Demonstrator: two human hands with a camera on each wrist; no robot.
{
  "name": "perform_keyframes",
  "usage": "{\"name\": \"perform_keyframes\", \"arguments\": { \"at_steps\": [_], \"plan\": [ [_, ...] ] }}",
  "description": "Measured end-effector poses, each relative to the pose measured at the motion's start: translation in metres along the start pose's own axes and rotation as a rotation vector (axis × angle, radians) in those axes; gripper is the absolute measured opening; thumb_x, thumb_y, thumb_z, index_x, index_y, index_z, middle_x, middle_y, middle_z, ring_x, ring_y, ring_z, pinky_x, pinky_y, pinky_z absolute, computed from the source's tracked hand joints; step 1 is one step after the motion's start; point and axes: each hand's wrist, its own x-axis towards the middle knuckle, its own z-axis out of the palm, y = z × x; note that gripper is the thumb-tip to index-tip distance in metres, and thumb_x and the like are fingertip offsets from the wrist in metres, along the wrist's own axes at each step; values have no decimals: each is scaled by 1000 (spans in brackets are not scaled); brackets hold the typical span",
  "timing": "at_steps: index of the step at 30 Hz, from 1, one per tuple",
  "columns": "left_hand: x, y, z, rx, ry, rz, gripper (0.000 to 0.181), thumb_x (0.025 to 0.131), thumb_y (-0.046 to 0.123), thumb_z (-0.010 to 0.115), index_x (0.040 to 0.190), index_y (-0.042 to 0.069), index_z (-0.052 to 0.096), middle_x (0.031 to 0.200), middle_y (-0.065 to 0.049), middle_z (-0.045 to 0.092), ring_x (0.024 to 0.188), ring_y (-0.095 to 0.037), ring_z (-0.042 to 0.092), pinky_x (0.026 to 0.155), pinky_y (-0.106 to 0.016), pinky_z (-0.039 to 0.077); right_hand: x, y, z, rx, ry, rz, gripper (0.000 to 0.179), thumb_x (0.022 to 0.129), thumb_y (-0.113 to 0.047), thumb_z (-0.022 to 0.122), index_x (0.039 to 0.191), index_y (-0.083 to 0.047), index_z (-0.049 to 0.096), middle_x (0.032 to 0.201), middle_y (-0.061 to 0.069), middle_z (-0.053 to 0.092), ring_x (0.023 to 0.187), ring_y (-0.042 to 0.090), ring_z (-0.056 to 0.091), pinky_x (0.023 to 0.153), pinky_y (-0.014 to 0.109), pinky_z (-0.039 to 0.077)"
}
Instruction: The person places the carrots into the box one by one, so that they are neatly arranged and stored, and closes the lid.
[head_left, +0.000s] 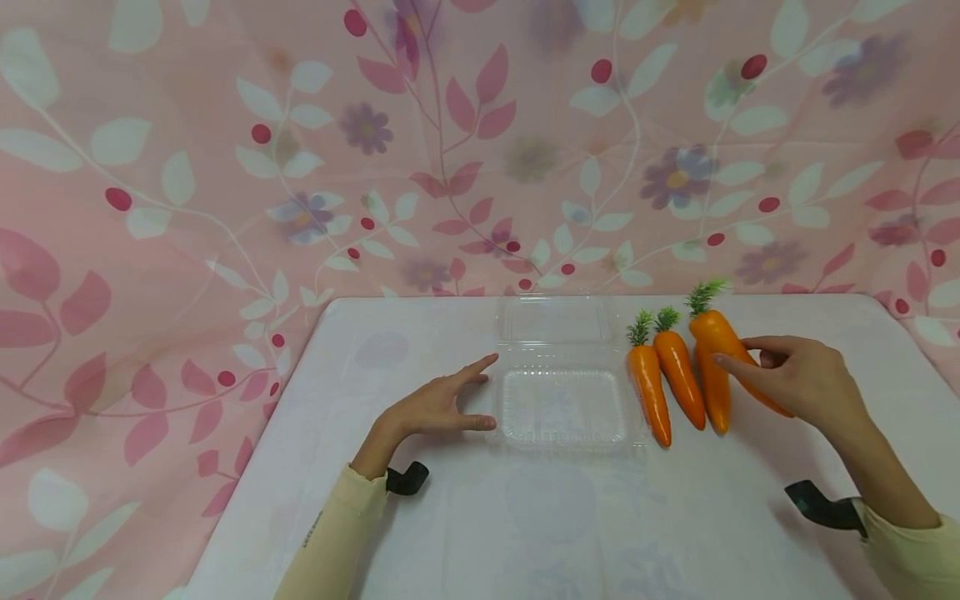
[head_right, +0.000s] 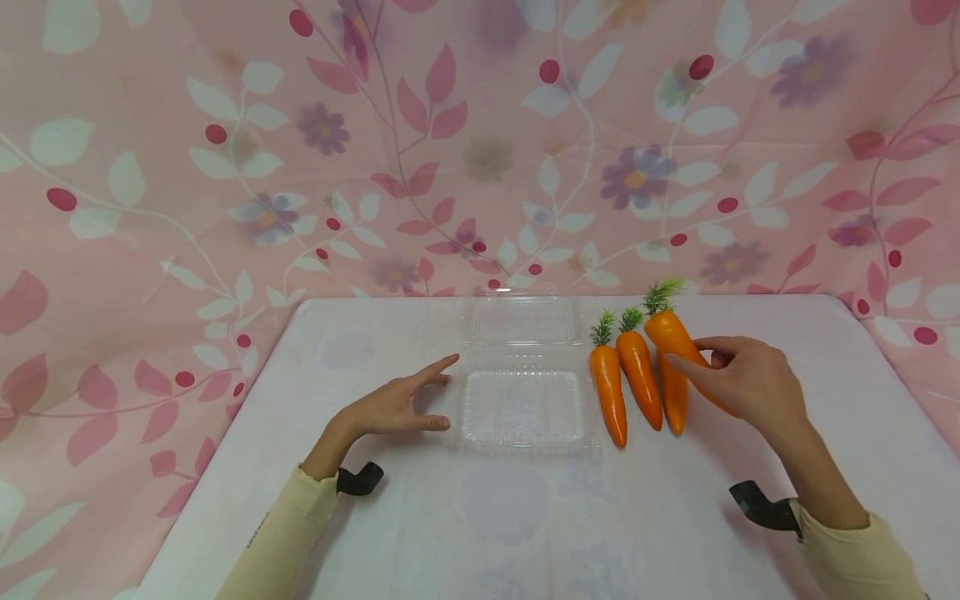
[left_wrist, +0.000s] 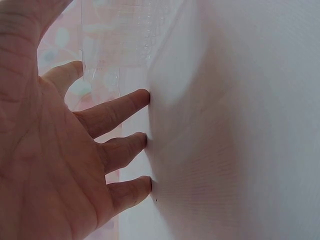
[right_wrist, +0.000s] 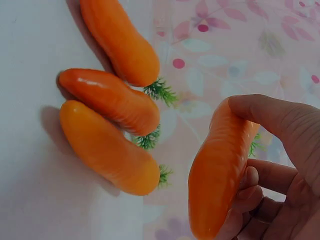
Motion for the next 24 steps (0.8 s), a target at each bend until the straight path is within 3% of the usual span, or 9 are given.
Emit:
{"name": "perform_keyframes", "arguments": {
  "at_steps": [6,24],
  "plan": [
    [0,0,0,-4,-2,5,100,79,62,73,158,39,16,148,2,48,141,-19,34,111,-52,30,-2,-10,1,27,-7,-25,72,83,-61,70,120,1,66,82,10,52,61,23,45,42,31,34],
    [-1,1,-2,-9,-7,32,99,80,62,72,158,37,17,148,0,48,140,-20,36,111,-52,32,-6,-33,7,86,-32,-96,72,83,-58,73,123,2,67,89,12,57,73,26,48,44,30,39]
  ]
}}
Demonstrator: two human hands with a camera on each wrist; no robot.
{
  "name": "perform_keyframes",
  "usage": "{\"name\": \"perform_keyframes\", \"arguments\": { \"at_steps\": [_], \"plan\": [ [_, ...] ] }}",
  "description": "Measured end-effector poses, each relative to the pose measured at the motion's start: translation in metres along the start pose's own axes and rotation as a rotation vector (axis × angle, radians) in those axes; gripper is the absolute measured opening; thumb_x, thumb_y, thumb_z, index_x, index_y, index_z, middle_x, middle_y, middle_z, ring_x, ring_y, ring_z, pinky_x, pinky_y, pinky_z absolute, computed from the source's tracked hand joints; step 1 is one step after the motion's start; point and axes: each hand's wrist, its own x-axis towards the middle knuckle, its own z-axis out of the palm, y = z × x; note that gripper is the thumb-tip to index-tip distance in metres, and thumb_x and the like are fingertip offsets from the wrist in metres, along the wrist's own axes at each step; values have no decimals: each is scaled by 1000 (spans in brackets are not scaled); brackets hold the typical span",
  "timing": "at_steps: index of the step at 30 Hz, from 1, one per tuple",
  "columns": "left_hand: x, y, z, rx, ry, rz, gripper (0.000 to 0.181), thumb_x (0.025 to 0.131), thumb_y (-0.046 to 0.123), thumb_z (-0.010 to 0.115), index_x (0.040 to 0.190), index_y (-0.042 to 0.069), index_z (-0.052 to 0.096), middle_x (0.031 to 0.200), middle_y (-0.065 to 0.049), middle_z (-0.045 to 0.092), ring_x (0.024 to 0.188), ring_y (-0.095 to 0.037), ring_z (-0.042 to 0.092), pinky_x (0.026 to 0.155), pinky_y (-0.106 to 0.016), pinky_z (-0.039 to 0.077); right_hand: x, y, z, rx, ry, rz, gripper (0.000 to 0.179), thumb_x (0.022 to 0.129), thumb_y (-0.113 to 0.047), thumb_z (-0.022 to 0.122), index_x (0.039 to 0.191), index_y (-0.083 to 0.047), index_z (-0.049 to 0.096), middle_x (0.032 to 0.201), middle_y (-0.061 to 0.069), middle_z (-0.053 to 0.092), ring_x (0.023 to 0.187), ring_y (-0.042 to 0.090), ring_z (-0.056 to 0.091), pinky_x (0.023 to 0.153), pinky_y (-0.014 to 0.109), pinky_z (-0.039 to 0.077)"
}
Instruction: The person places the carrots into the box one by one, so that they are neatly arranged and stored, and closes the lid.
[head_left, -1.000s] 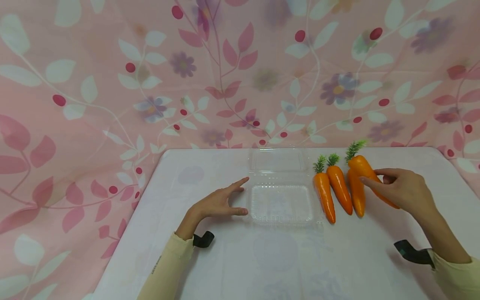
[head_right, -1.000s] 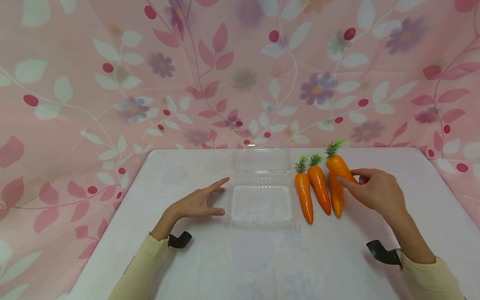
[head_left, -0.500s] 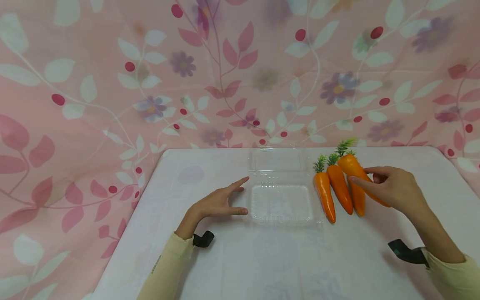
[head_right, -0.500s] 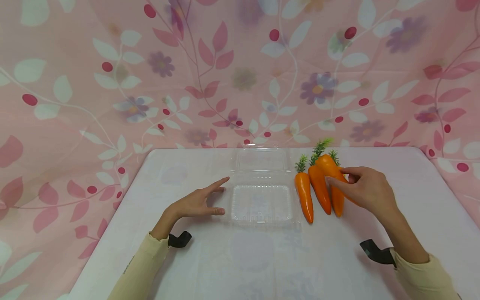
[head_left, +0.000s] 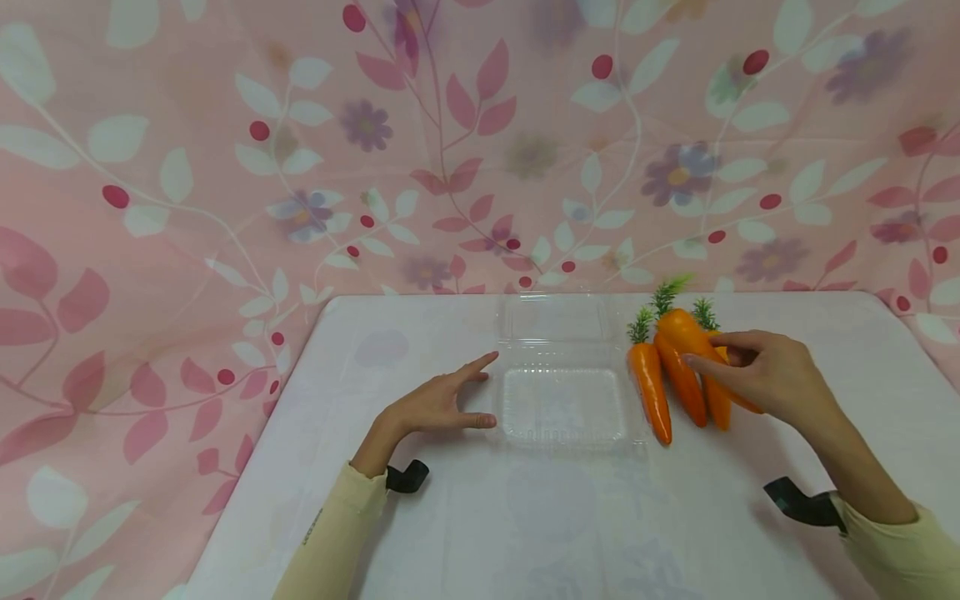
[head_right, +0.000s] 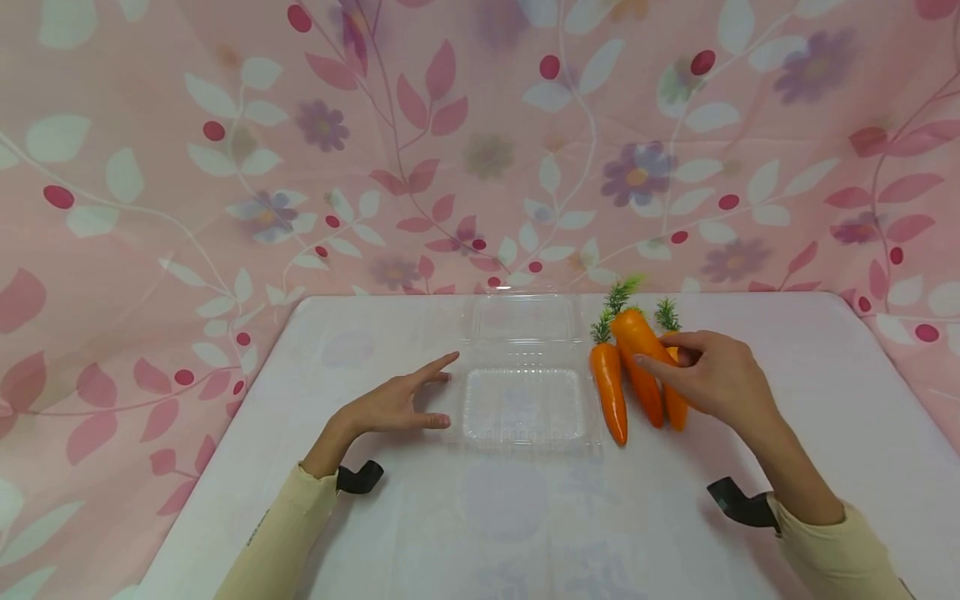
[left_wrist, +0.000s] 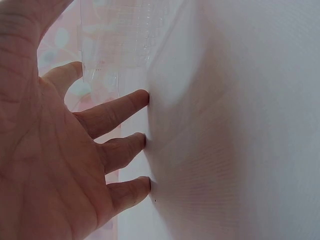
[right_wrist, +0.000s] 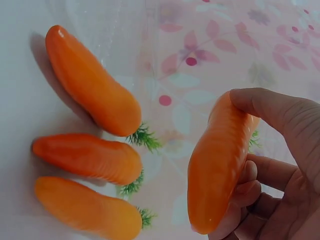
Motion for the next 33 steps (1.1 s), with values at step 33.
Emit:
{"name": "perform_keyframes", "arguments": {
  "at_steps": [33],
  "plan": [
    [2,-1,1,4,-2,-35,100,79,63,73,158,39,17,149,1,47,142,-21,33,111,-53,31,1,-37,33,84,-99,-169,53,78,-53,80,109,-9,76,78,4,56,73,22,51,55,27,44]
  ]
}}
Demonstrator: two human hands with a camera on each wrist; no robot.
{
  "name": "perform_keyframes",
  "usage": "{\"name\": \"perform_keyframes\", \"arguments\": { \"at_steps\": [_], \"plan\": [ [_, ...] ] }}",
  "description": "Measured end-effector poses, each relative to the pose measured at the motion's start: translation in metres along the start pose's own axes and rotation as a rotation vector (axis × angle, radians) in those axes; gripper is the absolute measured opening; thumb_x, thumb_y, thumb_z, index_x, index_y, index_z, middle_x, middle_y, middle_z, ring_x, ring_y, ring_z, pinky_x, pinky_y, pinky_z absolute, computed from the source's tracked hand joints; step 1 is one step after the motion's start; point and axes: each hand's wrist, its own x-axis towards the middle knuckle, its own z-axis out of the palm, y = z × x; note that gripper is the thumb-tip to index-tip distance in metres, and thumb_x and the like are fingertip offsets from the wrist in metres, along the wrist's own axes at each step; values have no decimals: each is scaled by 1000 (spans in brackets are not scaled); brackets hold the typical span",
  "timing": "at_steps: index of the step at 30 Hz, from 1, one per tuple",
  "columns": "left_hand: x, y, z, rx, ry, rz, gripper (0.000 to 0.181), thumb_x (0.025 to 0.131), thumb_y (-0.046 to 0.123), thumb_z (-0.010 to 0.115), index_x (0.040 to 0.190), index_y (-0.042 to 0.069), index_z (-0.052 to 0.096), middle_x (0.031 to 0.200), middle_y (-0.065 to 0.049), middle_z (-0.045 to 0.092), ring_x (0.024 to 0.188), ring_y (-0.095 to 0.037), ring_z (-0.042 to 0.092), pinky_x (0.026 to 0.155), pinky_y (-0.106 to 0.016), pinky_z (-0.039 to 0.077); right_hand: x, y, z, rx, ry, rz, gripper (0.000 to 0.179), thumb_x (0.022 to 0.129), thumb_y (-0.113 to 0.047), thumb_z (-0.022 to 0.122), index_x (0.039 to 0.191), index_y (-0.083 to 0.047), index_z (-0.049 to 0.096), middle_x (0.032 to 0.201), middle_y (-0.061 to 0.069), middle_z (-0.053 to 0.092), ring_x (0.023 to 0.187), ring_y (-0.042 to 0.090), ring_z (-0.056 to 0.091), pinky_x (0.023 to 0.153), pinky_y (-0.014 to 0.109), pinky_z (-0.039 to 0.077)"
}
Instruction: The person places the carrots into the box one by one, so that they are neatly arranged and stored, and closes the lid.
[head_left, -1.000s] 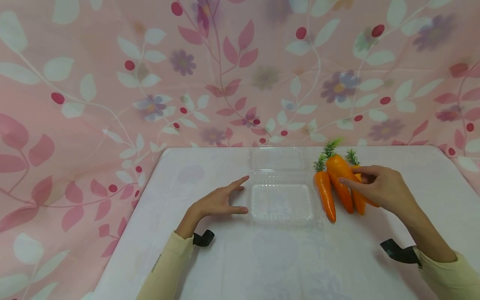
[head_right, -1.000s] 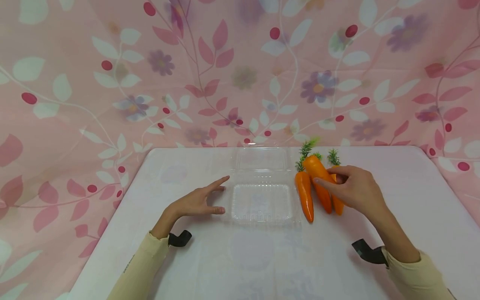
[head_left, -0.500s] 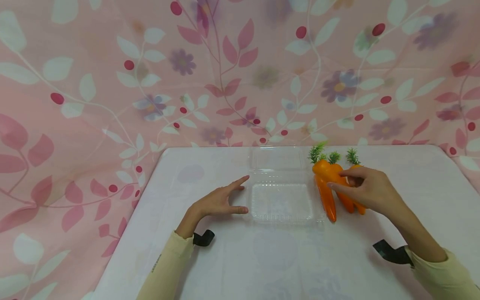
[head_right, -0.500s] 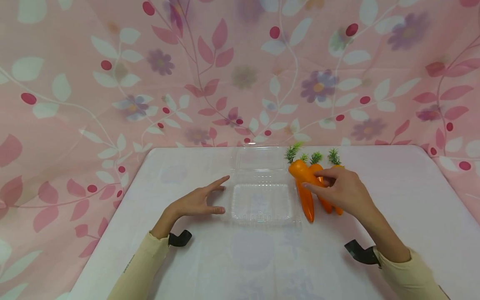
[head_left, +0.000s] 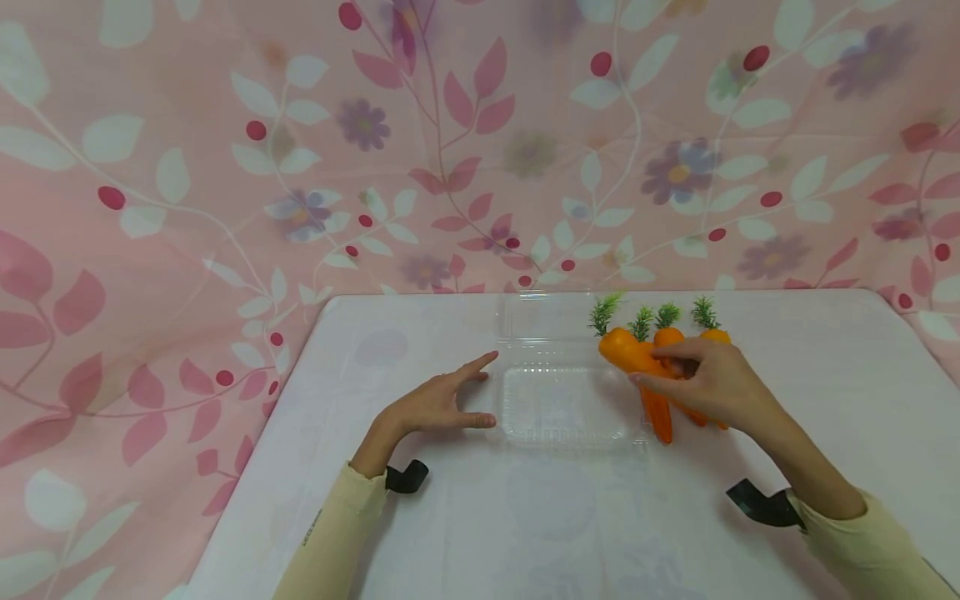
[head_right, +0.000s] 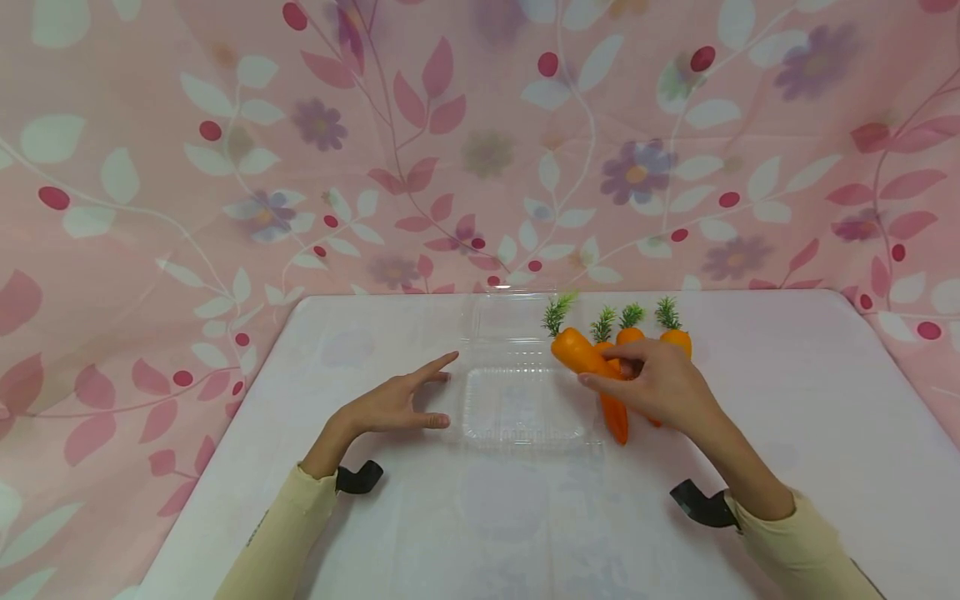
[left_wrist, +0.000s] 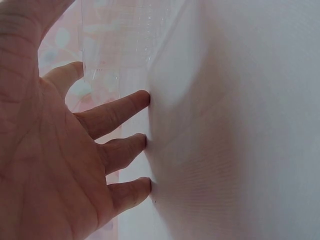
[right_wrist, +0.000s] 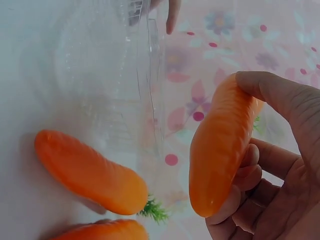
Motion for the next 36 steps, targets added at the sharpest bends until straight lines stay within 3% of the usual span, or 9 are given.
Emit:
{"name": "perform_keyframes", "arguments": {
  "at_steps": [7,16,25,36],
  "plan": [
    [-1,-1,0,-8,-3,1,100,79,62,73,158,38,16,149,2,46,142,-20,33,111,-54,30,3,-12,7,30,-54,36,60,76,-58,79,111,-9,74,79,5,53,72,23,49,51,28,42],
    [0,-3,1,-5,4,6,99,79,62,73,156,45,15,148,1,47,142,-21,33,111,-54,30,11,-17,22,-9,-59,-42,50,76,-58,79,102,-15,77,75,0,54,72,20,49,58,29,40],
    [1,-2,1,-2,-1,2,101,79,62,73,158,38,17,148,1,47,141,-21,34,111,-53,30,16,-25,32,35,-95,-69,52,74,-55,82,105,-14,78,71,-1,54,68,19,50,56,27,41],
    [0,-2,0,0,-6,0,101,79,62,73,158,39,16,148,2,48,141,-23,35,112,-53,29,23,-32,50,37,-125,-142,44,75,-52,83,100,-16,79,69,-4,55,65,16,50,54,26,41]
  ]
}}
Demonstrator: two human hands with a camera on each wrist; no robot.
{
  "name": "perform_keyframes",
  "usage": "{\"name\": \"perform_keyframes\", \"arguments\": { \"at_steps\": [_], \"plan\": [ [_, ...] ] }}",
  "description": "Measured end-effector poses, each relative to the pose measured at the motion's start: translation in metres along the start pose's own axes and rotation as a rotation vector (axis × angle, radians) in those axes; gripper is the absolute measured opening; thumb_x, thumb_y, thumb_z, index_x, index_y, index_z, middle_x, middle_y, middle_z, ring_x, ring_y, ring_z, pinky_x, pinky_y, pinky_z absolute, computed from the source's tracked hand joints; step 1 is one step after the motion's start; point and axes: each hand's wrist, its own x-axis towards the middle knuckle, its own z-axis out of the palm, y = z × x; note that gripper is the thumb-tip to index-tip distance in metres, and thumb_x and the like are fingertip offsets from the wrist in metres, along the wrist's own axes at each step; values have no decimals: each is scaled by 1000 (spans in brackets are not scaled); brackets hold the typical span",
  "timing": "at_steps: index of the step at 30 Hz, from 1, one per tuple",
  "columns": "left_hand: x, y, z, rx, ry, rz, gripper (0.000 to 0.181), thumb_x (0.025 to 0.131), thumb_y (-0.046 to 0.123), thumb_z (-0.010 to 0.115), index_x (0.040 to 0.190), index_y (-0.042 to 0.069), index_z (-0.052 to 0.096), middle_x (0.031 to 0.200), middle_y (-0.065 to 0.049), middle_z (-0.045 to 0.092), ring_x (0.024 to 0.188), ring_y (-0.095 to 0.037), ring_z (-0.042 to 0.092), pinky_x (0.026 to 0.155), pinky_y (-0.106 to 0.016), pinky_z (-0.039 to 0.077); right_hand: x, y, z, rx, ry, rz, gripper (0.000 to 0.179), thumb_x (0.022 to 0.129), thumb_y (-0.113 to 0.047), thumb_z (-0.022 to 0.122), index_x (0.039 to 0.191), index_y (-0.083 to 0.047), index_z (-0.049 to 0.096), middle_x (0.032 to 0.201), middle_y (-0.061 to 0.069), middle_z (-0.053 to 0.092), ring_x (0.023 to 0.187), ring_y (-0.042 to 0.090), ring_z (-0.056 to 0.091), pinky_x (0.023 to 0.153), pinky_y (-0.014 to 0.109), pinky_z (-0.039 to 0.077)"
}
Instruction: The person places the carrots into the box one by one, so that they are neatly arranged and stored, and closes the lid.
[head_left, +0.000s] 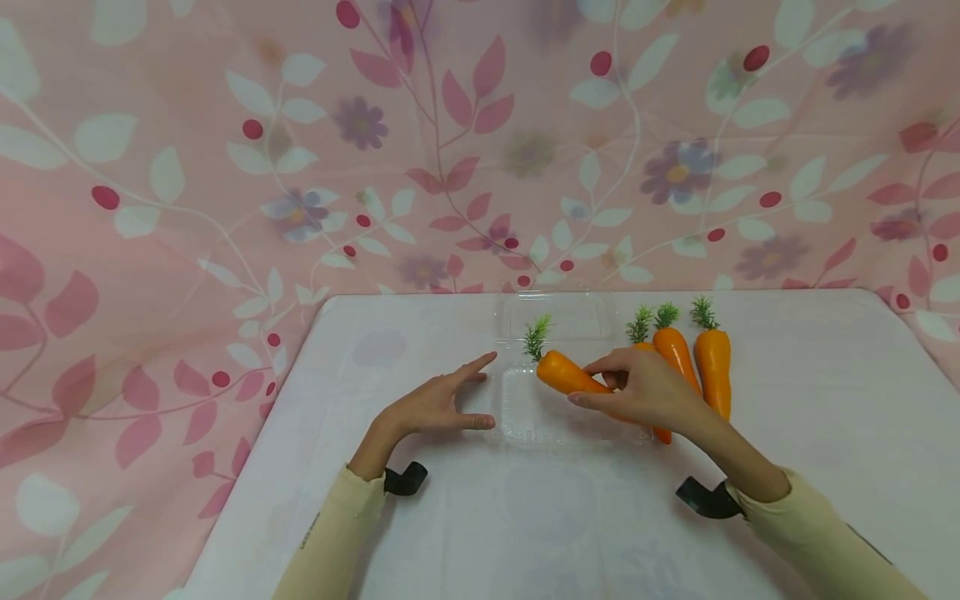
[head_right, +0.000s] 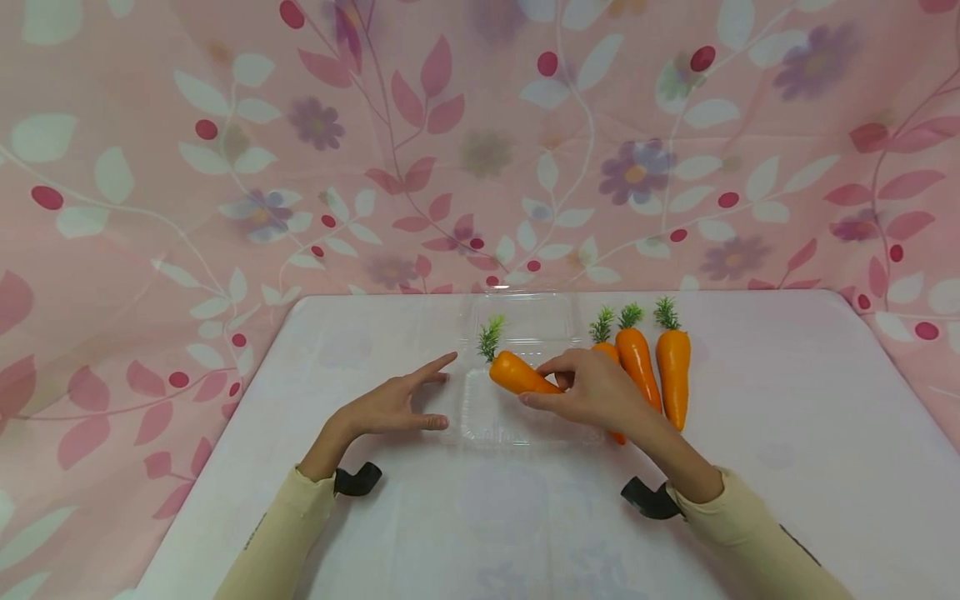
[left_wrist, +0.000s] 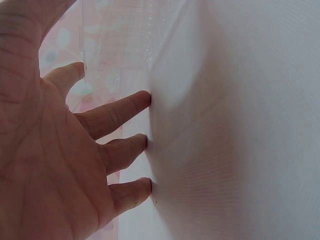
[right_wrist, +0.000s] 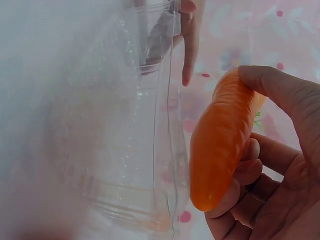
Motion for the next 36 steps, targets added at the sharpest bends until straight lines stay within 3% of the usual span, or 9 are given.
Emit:
{"name": "perform_keyframes", "arguments": {
  "at_steps": [10,18,36],
  "plan": [
    [-1,2,-1,8,3,-2,98,79,62,73,156,47,14,147,2,49,141,-22,35,113,-52,28,5,-3,12,-16,-64,0,42,74,-51,84,100,-18,78,65,-5,50,62,15,47,53,26,35],
    [-1,1,0,12,10,9,100,79,62,73,158,37,17,146,2,49,140,-24,36,112,-53,28,7,-2,25,-30,-94,-40,33,75,-45,85,96,-21,79,66,-7,52,64,13,48,56,25,36],
    [-1,1,0,21,15,14,100,80,62,73,158,38,16,147,2,48,140,-23,36,112,-54,28,5,0,41,-84,-185,22,38,74,-50,84,98,-21,79,77,-10,57,72,13,49,63,29,42]
  ]
}}
